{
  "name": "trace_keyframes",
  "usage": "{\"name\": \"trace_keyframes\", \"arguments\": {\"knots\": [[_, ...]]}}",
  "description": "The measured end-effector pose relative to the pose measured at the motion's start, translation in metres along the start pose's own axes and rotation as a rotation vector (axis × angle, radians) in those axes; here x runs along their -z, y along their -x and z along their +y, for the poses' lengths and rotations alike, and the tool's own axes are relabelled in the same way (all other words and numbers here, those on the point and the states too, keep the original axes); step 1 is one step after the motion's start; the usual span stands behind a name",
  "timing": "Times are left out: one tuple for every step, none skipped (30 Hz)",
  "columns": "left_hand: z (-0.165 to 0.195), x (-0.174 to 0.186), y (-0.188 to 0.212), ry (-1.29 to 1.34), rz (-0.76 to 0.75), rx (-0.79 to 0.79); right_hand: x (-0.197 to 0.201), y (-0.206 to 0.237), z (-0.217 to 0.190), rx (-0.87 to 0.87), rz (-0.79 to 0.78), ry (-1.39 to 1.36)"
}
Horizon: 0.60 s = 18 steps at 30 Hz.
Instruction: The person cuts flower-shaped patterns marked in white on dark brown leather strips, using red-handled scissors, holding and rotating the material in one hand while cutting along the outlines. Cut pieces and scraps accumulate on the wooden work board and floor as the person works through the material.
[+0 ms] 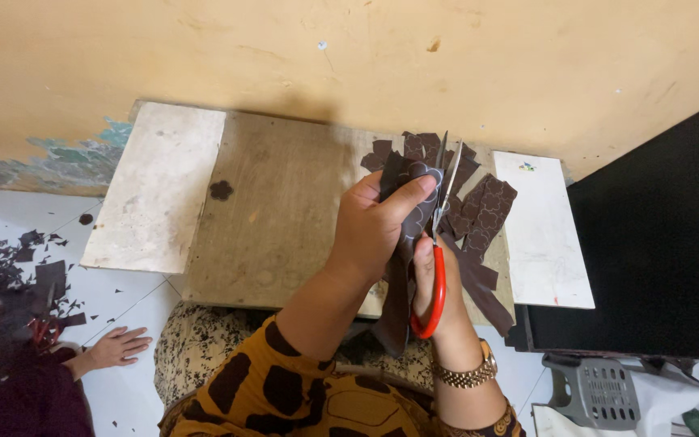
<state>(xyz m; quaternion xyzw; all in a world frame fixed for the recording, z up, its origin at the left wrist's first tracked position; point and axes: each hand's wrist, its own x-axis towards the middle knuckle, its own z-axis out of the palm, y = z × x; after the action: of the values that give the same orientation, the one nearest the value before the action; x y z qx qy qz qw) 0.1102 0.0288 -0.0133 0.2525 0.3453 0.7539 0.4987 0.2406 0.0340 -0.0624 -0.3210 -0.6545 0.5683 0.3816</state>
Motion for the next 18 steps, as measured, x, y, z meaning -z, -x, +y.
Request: {"name": "trace_keyframes", "arguments": {"knots": [[0.0, 0.0, 0.0, 0.011, 0.002, -0.006, -0.001, 0.0, 0.0, 0.005, 0.012, 0.039], [0.0, 0.0, 0.0, 0.014, 0.004, 0.0, -0.001, 0.0, 0.0, 0.01, 0.025, 0.079], [0.0, 0.0, 0.0, 0.018, 0.007, 0.007, -0.002, 0.0, 0.0, 0.015, 0.038, 0.118], [0.001, 0.001, 0.001, 0.022, 0.01, 0.015, -0.002, 0.0, 0.001, 0.026, 0.036, 0.105], [0.001, 0.001, 0.001, 0.002, 0.017, 0.014, -0.002, 0.0, 0.002, 0.039, 0.033, 0.092], [0.002, 0.002, 0.001, -0.019, 0.024, 0.011, -0.001, 0.0, 0.004, 0.052, 0.03, 0.079], [0.003, 0.003, 0.001, -0.04, 0.033, 0.008, -0.001, 0.0, 0.005, 0.02, 0.044, 0.083], [0.004, 0.003, 0.001, -0.047, 0.03, 0.003, -0.001, -0.001, 0.007, -0.012, 0.056, 0.088], [0.005, 0.004, 0.0, -0.055, 0.026, -0.001, -0.001, -0.001, 0.008, -0.044, 0.07, 0.092], [0.005, 0.004, 0.0, -0.061, 0.023, -0.005, 0.0, -0.002, 0.009, -0.044, 0.075, 0.1], [0.005, 0.004, 0.0, -0.062, 0.016, -0.013, 0.0, -0.002, 0.01, -0.044, 0.079, 0.108], [0.006, 0.004, 0.0, -0.063, 0.011, -0.022, 0.0, -0.003, 0.01, -0.044, 0.082, 0.115], [0.006, 0.005, 0.0, -0.065, 0.005, -0.031, 0.0, -0.003, 0.01, -0.043, 0.068, 0.086], [0.006, 0.005, 0.0, -0.065, 0.006, -0.024, 0.002, -0.002, 0.009, -0.042, 0.055, 0.057], [0.007, 0.006, -0.001, -0.065, 0.006, -0.016, 0.002, -0.003, 0.008, -0.041, 0.043, 0.029], [0.007, 0.007, -0.001, -0.065, 0.006, -0.007, 0.002, -0.002, 0.008, -0.035, 0.041, 0.039], [0.007, 0.007, -0.001, -0.057, -0.001, -0.013, 0.003, -0.001, 0.007, -0.029, 0.039, 0.048], [0.007, 0.007, -0.001, -0.05, -0.009, -0.02, 0.004, -0.001, 0.006, -0.022, 0.038, 0.057]]}}
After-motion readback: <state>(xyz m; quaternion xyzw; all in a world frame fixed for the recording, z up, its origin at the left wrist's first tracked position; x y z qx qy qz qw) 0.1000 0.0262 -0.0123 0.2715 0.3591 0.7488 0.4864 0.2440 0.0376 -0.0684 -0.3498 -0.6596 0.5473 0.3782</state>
